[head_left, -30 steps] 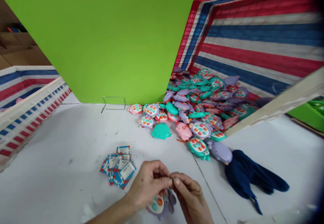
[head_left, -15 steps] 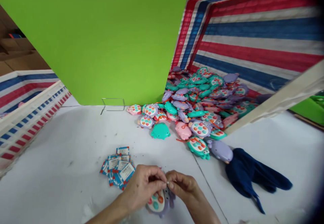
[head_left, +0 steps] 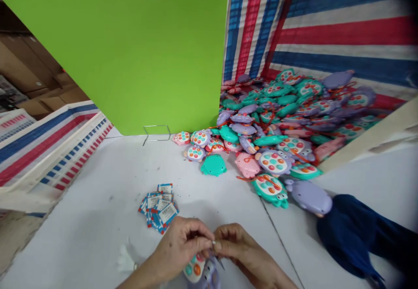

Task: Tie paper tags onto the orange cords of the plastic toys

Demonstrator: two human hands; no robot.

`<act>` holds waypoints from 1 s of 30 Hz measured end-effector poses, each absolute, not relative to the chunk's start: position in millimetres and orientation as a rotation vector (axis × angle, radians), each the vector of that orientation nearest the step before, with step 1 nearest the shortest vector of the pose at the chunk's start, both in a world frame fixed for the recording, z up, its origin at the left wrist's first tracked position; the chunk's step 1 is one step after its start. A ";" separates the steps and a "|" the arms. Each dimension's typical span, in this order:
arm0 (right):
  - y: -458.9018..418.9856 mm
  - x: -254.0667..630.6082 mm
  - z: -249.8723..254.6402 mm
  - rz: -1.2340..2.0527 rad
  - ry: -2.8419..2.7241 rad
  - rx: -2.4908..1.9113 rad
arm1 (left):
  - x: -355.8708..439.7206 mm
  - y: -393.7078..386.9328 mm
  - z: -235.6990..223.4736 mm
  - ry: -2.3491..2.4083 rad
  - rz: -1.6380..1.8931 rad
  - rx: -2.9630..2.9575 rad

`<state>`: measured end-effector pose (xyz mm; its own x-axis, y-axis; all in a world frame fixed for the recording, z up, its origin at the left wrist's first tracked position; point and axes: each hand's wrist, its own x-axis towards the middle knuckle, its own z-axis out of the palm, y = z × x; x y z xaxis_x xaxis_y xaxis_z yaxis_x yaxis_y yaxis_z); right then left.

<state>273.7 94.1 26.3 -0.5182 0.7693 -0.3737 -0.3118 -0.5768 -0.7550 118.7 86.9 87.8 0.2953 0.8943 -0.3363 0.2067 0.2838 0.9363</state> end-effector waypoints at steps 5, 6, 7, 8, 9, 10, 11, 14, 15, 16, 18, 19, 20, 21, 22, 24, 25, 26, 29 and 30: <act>88.4 275.1 22.0 2.145 -0.755 -0.938 | 126.2 80.7 90.7 1.297 0.670 1.263; 87.5 276.3 22.4 2.154 -0.766 -0.944 | 127.6 79.5 89.6 1.318 0.657 1.274; 87.1 277.7 23.5 2.164 -0.793 -0.952 | 128.9 78.2 88.2 1.334 0.640 1.284; 87.1 279.1 25.4 2.160 -0.831 -0.973 | 130.1 76.9 86.7 1.342 0.628 1.293; 87.7 280.2 27.7 2.145 -0.875 -0.999 | 131.0 75.5 85.2 1.345 0.629 1.293; 88.8 280.7 30.4 2.121 -0.916 -1.027 | 131.7 74.1 83.8 1.343 0.639 1.282; 90.2 280.6 33.0 2.092 -0.952 -1.046 | 132.1 72.8 82.6 1.339 0.660 1.263; 94.8 276.5 37.9 2.036 -1.050 -1.006 | 130.8 70.5 80.0 1.358 0.742 1.221; 96.2 274.4 37.9 2.024 -1.081 -0.976 | 129.6 70.6 79.3 1.375 0.760 1.215; 97.3 272.3 37.1 2.015 -1.108 -0.953 | 128.2 71.1 78.7 1.394 0.774 1.211; 99.5 268.3 33.7 2.012 -1.142 -0.923 | 125.0 72.8 77.4 1.429 0.795 1.183; 100.7 266.5 31.4 2.024 -1.152 -0.912 | 123.5 73.9 76.8 1.443 0.807 1.167; 102.1 264.8 29.2 2.043 -1.156 -0.901 | 122.0 74.8 76.2 1.456 0.826 1.157; 103.6 263.0 27.3 2.064 -1.156 -0.892 | 120.8 75.5 75.9 1.463 0.851 1.150; 105.2 261.1 25.8 2.086 -1.153 -0.883 | 119.8 75.8 75.8 1.466 0.875 1.141; 108.4 256.9 25.1 2.149 -1.134 -0.849 | 118.4 75.4 76.4 1.482 0.912 1.120; 109.7 254.7 25.8 2.184 -1.105 -0.837 | 117.9 74.6 77.0 1.499 0.923 1.111; 110.9 252.4 27.0 2.226 -1.059 -0.834 | 117.5 73.7 77.6 1.517 0.929 1.107; 113.4 246.7 32.3 2.345 -0.919 -0.847 | 115.9 70.7 78.7 1.586 0.903 1.142; 114.1 245.5 33.7 2.359 -0.907 -0.861 | 115.1 69.8 78.7 1.603 0.883 1.157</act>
<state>245.5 114.1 33.7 -0.6940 0.6086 -0.3846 -0.1942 -0.6727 -0.7140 115.1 69.8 78.7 -0.1147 0.9552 -0.2730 0.2794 0.2947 0.9138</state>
